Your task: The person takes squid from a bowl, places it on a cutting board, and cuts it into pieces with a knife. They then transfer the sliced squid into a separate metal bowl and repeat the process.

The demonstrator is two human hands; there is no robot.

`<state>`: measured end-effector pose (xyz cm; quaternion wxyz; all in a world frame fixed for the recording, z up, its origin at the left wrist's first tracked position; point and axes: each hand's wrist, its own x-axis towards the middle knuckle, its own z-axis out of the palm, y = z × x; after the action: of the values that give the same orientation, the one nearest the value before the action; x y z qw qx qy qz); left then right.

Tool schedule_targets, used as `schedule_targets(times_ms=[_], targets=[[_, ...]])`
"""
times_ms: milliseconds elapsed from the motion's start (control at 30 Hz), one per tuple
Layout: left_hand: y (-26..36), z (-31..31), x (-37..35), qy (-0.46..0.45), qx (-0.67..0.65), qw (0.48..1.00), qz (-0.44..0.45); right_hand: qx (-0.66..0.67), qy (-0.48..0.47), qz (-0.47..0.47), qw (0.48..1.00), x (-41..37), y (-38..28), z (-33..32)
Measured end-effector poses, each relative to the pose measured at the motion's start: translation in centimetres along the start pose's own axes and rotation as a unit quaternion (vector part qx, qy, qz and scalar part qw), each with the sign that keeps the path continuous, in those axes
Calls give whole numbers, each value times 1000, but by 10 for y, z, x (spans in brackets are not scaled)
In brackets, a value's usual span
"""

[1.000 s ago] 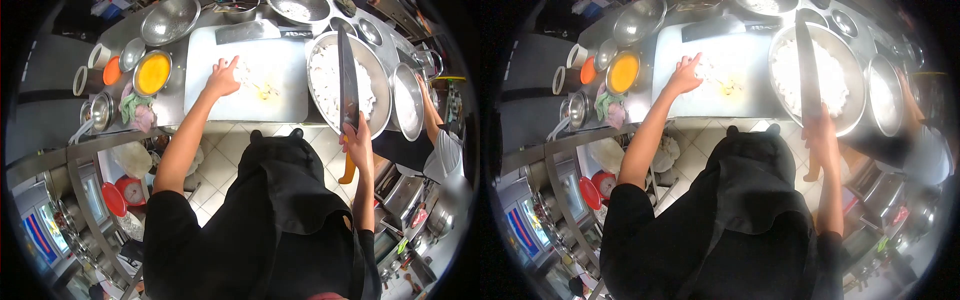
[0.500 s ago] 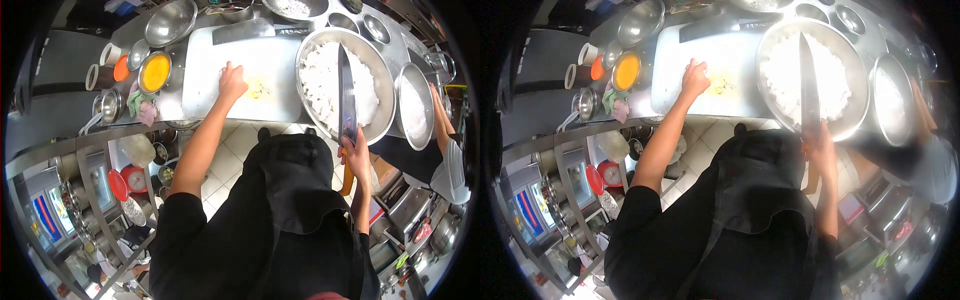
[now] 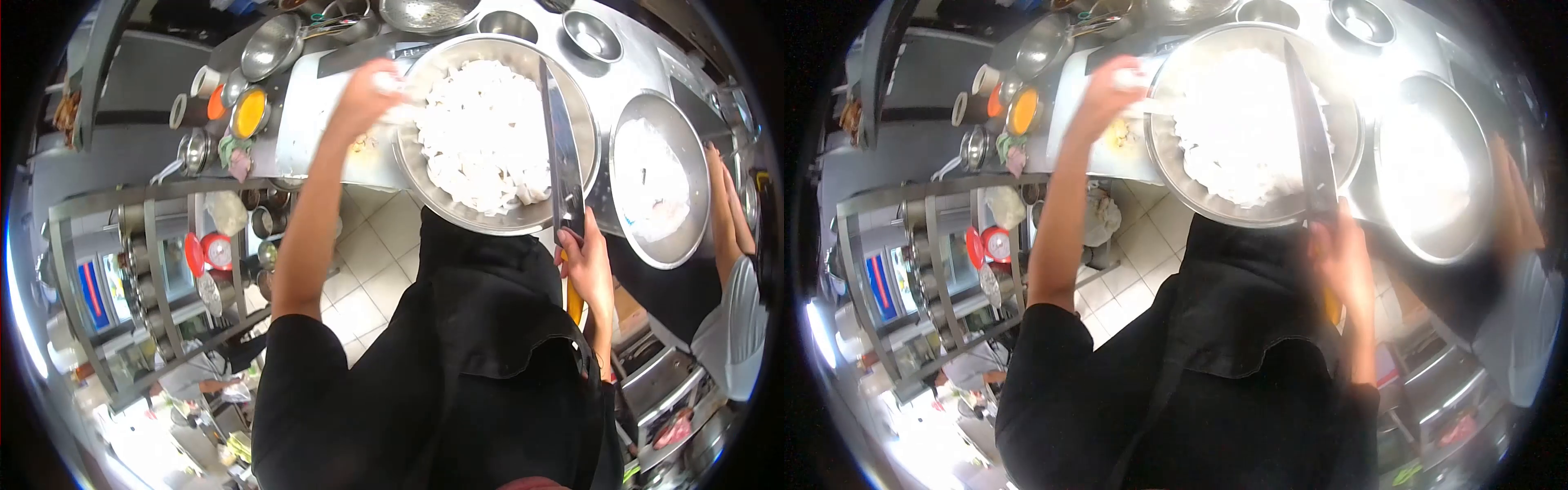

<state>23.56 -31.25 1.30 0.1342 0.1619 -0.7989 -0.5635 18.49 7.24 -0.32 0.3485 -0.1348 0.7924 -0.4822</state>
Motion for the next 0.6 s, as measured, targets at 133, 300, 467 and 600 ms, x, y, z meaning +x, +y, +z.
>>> schedule_targets(times_ms=[133,300,467,600], targets=[[-25,35,-1,21,149,988,27,-45,-10,3,999,-8,18,-32],[-200,-110,-3,287,484,825,-47,-108,15,-65,992,-24,55,-47],[-236,-115,-25,231,497,831,-94,-138,9,-31,990,-31,33,-51],[-260,-135,-14,226,498,836,-35,-137,-44,-48,988,-28,32,-54]])
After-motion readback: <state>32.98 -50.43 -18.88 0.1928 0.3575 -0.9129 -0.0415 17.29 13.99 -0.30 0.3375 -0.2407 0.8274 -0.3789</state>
